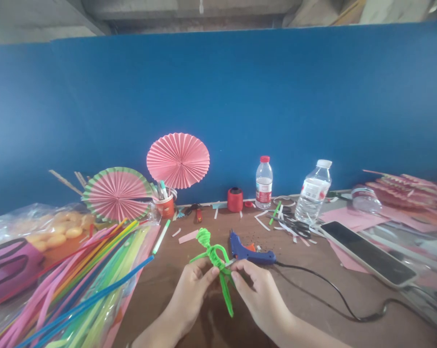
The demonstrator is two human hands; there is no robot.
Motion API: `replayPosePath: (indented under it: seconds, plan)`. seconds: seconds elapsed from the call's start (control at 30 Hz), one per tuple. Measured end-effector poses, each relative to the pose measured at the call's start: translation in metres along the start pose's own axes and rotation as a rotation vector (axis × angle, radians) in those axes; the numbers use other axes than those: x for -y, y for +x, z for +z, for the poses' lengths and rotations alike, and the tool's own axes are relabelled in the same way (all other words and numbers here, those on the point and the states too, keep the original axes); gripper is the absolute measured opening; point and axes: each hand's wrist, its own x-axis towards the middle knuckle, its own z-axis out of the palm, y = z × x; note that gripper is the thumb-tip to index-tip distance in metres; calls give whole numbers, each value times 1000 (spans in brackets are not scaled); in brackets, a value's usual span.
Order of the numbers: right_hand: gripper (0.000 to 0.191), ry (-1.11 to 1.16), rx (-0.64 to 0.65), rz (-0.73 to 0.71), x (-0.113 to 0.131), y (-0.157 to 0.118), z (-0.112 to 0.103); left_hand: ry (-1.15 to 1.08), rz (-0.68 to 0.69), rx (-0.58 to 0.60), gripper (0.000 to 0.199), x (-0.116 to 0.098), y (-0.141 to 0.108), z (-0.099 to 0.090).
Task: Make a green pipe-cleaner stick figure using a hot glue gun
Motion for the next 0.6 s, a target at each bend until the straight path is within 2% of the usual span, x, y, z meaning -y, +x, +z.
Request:
replayPosePath:
  seconds: [0.13,0.33,0.6]
  plan:
    - [23,70,24,35,0,-1,2,49,40,15,27,2,0,-3]
    - [21,265,46,151,1,3,5,117,97,-56,25,6,1,-7]
    - [17,321,74,139,-3,1,7,49,56,-26,25,-1,-1,-2]
